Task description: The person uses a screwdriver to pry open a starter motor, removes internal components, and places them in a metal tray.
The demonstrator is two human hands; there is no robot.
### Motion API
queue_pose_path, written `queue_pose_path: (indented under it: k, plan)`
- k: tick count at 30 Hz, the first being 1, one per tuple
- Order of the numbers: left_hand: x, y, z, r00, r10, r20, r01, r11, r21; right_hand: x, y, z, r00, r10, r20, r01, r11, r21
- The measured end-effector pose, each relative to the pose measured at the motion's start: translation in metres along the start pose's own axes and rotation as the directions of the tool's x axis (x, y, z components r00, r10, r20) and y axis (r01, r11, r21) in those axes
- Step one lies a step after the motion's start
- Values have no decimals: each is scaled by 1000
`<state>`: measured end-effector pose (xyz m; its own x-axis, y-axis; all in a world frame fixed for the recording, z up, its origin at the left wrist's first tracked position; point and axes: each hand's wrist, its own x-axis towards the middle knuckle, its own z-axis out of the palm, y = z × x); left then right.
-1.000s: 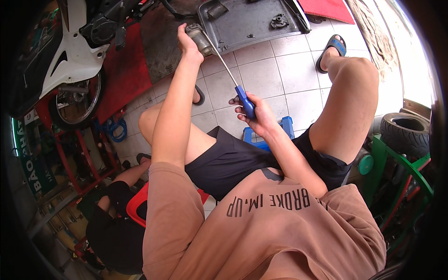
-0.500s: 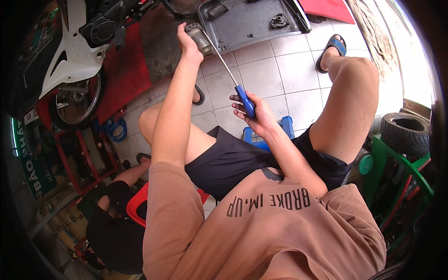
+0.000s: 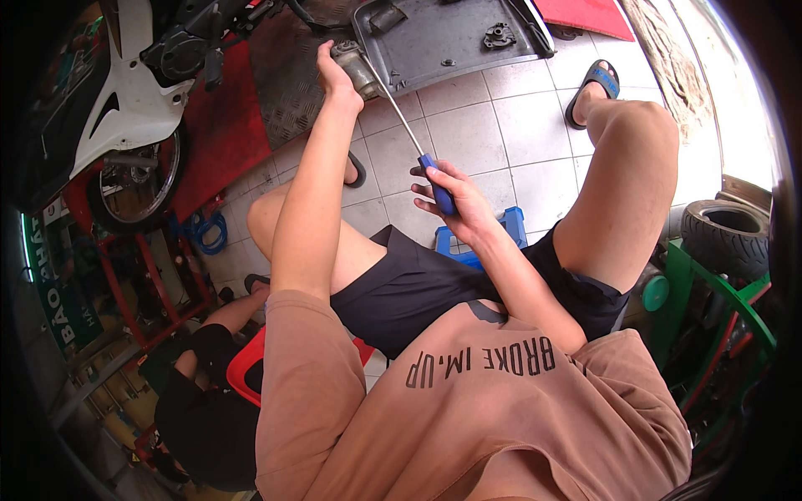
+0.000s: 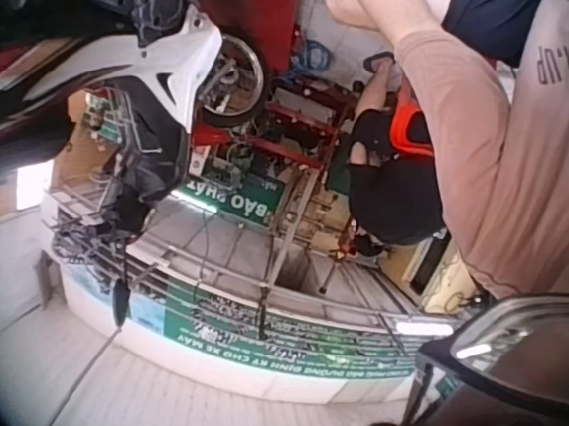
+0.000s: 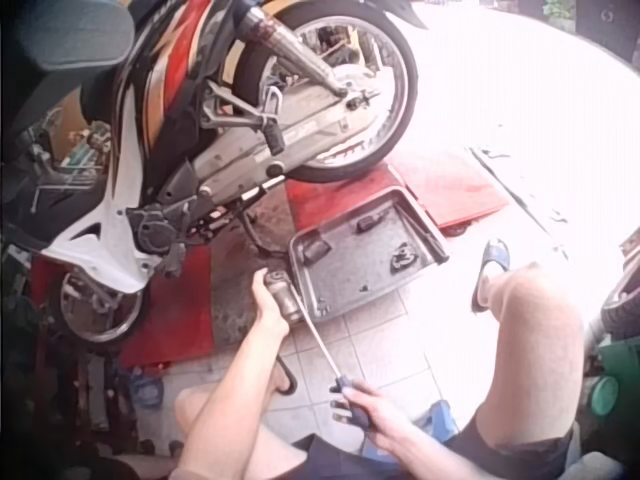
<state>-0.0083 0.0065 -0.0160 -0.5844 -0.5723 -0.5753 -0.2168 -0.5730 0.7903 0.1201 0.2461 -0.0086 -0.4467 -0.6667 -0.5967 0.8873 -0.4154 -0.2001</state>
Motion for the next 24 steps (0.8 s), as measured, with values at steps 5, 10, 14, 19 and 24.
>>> queue_pose_path:
  k: [5,10,14,19,24]
  plan:
    - [-3,-2,3,1000,26,17,-26,1000,10,6,2,-15,997,-58,51,67,982,-179]
    - [2,-5,1,1000,25,10,-25,999,29,9,3,-23,998,-62,9,62,998,-13]
    - [6,-7,0,1000,13,-20,-13,999,38,15,6,-28,1000,-9,-20,8,999,-32]
    - [6,-9,-1,1000,5,-23,-4,999,44,15,7,-20,991,-73,-114,50,980,-192]
    - [4,-9,1,998,37,-42,-34,997,69,12,11,-16,976,-141,-163,107,974,-202]
